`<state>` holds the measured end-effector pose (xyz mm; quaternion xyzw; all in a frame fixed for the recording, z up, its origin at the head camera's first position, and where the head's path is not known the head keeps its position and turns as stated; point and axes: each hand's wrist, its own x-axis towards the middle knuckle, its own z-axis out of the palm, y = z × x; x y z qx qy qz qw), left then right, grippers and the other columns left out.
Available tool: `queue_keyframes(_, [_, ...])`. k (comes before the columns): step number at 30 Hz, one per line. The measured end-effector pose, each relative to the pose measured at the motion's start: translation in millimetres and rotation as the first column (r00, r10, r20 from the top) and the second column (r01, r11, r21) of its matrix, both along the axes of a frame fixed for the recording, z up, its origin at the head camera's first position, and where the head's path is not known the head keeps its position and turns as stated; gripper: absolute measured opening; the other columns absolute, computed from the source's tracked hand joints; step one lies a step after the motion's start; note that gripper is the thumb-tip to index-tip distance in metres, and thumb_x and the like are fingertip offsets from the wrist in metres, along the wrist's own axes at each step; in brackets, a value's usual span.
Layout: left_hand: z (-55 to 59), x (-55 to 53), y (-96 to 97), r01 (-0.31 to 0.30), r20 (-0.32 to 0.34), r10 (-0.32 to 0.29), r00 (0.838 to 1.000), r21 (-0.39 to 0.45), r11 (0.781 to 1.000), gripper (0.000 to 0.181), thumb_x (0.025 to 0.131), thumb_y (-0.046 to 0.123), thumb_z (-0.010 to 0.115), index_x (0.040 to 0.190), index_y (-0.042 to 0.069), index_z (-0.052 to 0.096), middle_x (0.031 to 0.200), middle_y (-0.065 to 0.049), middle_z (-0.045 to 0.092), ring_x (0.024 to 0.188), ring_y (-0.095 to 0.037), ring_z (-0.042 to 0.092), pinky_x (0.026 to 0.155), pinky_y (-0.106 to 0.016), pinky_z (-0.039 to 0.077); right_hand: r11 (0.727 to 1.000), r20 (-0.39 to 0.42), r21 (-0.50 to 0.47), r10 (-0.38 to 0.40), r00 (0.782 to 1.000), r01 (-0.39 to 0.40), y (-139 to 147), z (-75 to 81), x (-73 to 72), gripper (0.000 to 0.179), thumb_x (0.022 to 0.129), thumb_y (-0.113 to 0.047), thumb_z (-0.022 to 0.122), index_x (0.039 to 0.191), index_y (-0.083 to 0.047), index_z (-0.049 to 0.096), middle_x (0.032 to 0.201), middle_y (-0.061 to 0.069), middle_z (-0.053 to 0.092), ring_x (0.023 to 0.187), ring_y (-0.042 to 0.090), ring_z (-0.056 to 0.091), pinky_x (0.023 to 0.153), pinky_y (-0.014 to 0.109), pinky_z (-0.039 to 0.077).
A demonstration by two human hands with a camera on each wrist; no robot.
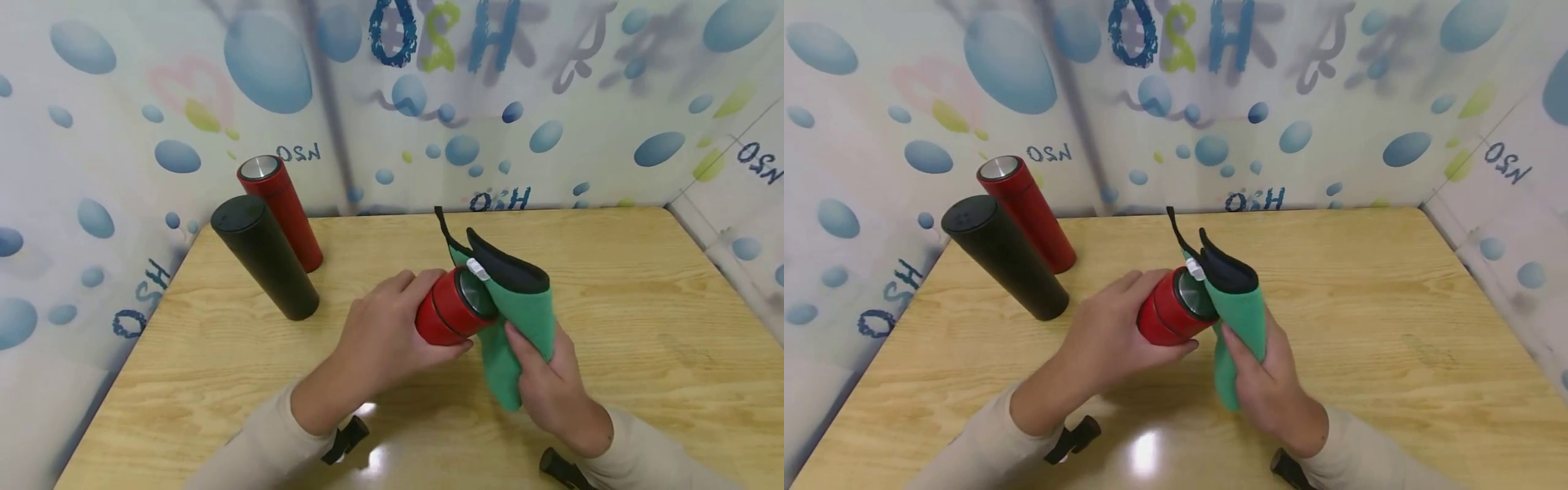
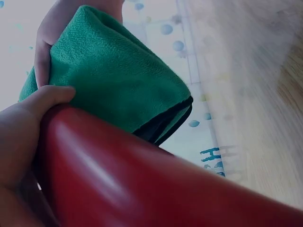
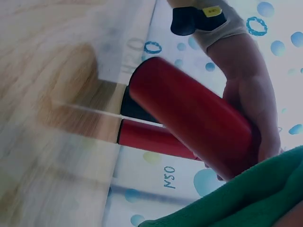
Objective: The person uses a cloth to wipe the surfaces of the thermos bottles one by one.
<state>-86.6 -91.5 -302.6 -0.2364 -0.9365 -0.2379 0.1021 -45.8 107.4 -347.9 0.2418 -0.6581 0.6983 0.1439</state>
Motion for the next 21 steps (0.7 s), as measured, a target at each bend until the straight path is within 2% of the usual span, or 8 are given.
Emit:
queue_keyframes(3, [-1.1, 0.6, -0.3, -0.008, -0.003, 0.008, 1.000, -0.065, 0.998, 0.066, 0.072, 0.056, 0.082, 0.127, 0.029, 0.058, 0.092, 0.007, 0.064, 0.077, -0.007, 0.058, 0.062, -0.025, 0.054, 0.993, 0.033, 0.118, -0.010, 0.999, 0.006, 0.4, 2.2, 0.1, 0.042, 0.099, 0.013, 0.037, 0.136, -0.003, 0.048, 0.068, 0.002, 0.051, 0.047, 0.010, 0.050, 0.051, 0.025, 0.046])
queue_keyframes(7, [-3.7, 0.7, -1.5, -0.023, -0.033, 0.019, 0.999, -0.113, 0.993, 0.065, 0.071, 0.055, 0.081, 0.125, 0.028, 0.058, 0.089, 0.007, 0.063, 0.074, -0.007, 0.057, 0.058, -0.025, 0.053, 0.962, 0.044, 0.271, -0.050, 0.998, 0.037, 0.2, 4.4, -1.1, 0.051, 0.098, 0.012, 0.043, 0.145, -0.009, 0.044, 0.074, 0.004, 0.050, 0.046, 0.012, 0.048, 0.056, 0.027, 0.048])
queue_keyframes(10, [-4.2, -0.1, -2.2, -0.030, -0.057, 0.023, 0.998, -0.128, 0.991, 0.064, 0.071, 0.054, 0.082, 0.124, 0.027, 0.059, 0.087, 0.007, 0.062, 0.072, -0.008, 0.056, 0.056, -0.025, 0.052, 0.948, 0.056, 0.316, -0.053, 0.997, 0.033, -0.6, 6.5, -1.5, 0.061, 0.097, 0.011, 0.045, 0.152, -0.015, 0.037, 0.082, 0.001, 0.051, 0.047, 0.010, 0.049, 0.061, 0.026, 0.050])
queue_keyframes(12, [-4.2, -0.7, -2.4, -0.038, -0.067, 0.029, 0.997, -0.139, 0.990, 0.063, 0.071, 0.054, 0.082, 0.122, 0.027, 0.059, 0.086, 0.007, 0.061, 0.071, -0.009, 0.056, 0.056, -0.026, 0.052, 0.945, 0.041, 0.324, -0.058, 0.997, 0.042, -1.5, 7.7, -2.1, 0.066, 0.096, 0.012, 0.046, 0.154, -0.016, 0.035, 0.098, 0.002, 0.061, 0.063, 0.009, 0.059, 0.071, 0.023, 0.053])
queue_keyframes(14, [-4.7, -1.2, -2.5, -0.047, -0.067, 0.037, 0.997, -0.156, 0.987, 0.064, 0.070, 0.055, 0.082, 0.122, 0.026, 0.059, 0.085, 0.006, 0.062, 0.070, -0.010, 0.056, 0.055, -0.027, 0.052, 0.944, 0.012, 0.326, -0.053, 0.999, 0.046, -2.5, 7.9, -2.9, 0.070, 0.094, 0.014, 0.047, 0.156, -0.014, 0.032, 0.125, 0.005, 0.062, 0.095, 0.011, 0.067, 0.091, 0.020, 0.052])
queue_keyframes(17, [-5.8, -1.5, -2.4, -0.056, -0.057, 0.046, 0.997, -0.181, 0.982, 0.065, 0.070, 0.056, 0.082, 0.123, 0.026, 0.059, 0.085, 0.005, 0.062, 0.070, -0.011, 0.058, 0.055, -0.028, 0.052, 0.940, -0.010, 0.336, -0.052, 0.999, 0.053, -3.0, 8.0, -3.6, 0.074, 0.091, 0.017, 0.049, 0.157, -0.011, 0.031, 0.157, 0.005, 0.041, 0.137, 0.018, 0.048, 0.114, 0.019, 0.038])
queue_keyframes(19, [-6.2, -1.7, -1.8, -0.049, -0.043, 0.042, 0.998, -0.195, 0.980, 0.067, 0.070, 0.056, 0.082, 0.124, 0.026, 0.059, 0.087, 0.005, 0.063, 0.071, -0.011, 0.058, 0.056, -0.028, 0.053, 0.937, 0.004, 0.346, -0.048, 0.999, 0.044, -2.4, 8.0, -3.7, 0.075, 0.091, 0.016, 0.049, 0.157, -0.014, 0.031, 0.156, 0.003, 0.042, 0.135, 0.017, 0.048, 0.113, 0.020, 0.038])
queue_keyframes(21, [-6.3, -1.6, -0.8, -0.032, -0.025, 0.027, 0.999, -0.210, 0.977, 0.068, 0.071, 0.058, 0.081, 0.126, 0.025, 0.059, 0.089, 0.004, 0.063, 0.072, -0.011, 0.059, 0.056, -0.028, 0.054, 0.933, 0.030, 0.359, -0.045, 0.999, 0.032, -1.2, 7.6, -3.7, 0.071, 0.094, 0.013, 0.048, 0.156, -0.017, 0.032, 0.136, 0.003, 0.058, 0.107, 0.010, 0.062, 0.098, 0.018, 0.049])
